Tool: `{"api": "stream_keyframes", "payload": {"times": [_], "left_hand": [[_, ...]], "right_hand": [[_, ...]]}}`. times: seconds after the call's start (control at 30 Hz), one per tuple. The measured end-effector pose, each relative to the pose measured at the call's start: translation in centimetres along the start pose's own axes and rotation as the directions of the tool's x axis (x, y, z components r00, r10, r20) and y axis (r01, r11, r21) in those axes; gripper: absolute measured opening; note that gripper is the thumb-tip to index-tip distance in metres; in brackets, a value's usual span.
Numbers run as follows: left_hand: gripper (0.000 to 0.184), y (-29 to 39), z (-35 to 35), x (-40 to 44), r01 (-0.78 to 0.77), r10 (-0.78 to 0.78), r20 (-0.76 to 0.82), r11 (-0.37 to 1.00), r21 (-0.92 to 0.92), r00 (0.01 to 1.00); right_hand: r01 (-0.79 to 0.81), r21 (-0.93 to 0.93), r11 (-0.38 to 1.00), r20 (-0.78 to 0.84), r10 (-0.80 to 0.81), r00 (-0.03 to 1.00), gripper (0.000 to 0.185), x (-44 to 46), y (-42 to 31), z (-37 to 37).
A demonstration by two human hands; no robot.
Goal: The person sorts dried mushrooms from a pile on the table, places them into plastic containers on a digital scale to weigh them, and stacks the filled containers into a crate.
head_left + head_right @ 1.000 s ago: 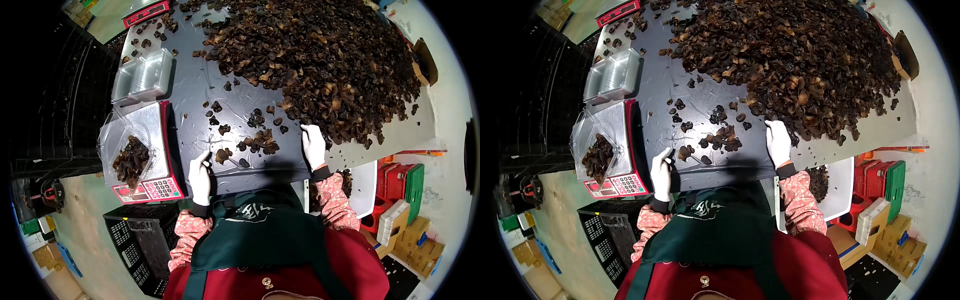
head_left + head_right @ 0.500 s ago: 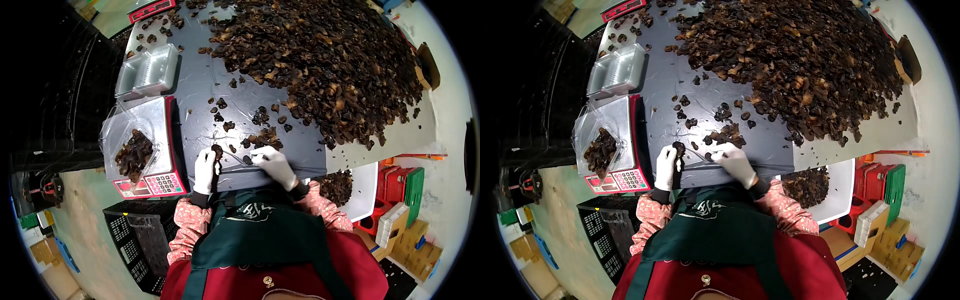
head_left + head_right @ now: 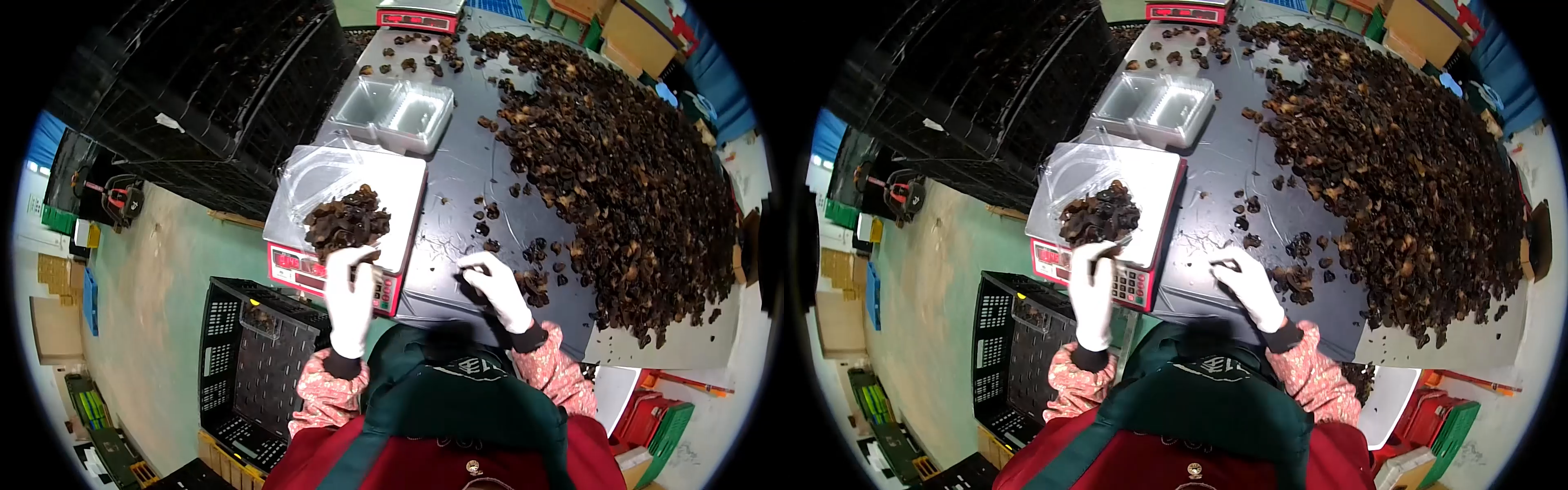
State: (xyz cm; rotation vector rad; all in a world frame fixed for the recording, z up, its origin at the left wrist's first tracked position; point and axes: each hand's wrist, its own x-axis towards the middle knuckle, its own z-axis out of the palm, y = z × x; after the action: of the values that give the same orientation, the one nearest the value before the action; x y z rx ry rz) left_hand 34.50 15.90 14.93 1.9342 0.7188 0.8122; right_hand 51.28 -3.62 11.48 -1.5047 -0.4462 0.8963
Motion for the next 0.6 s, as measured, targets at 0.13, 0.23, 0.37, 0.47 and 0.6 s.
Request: {"api": "stream_keyframes", "payload": {"times": [0.13,0.23,0.37,0.47,0.6], "left_hand": [[0.025,-0.6,-2.9,4.1,-0.240,0.345,-0.186,0.870,0.430,0.920],[0.039,-2.9,-2.1,5.5,-0.218,0.338,-0.099,0.778,0.589,0.936],[0.046,-4.4,-1.9,5.3,-0.368,0.356,0.145,0.708,0.603,0.923],[0.043,-3.6,-2.7,5.2,-0.356,0.364,0.101,0.748,0.561,0.926],[0.039,-0.8,-2.6,4.0,-0.386,0.449,-0.068,0.827,0.409,0.891]], "right_hand": [[0.425,-0.285,0.859,0.056,-0.427,0.902,0.025,5.8,-6.2,6.8],[0.651,-0.448,0.613,0.100,-0.689,0.718,0.026,10.8,-6.8,12.7],[0.655,-0.565,0.502,0.307,-0.608,0.732,0.026,13.6,-5.0,15.0],[0.679,-0.407,0.612,0.095,-0.711,0.697,0.026,11.2,-6.0,12.1],[0.495,-0.637,0.591,-0.097,-0.698,0.710,0.023,5.4,-2.6,3.4]]}}
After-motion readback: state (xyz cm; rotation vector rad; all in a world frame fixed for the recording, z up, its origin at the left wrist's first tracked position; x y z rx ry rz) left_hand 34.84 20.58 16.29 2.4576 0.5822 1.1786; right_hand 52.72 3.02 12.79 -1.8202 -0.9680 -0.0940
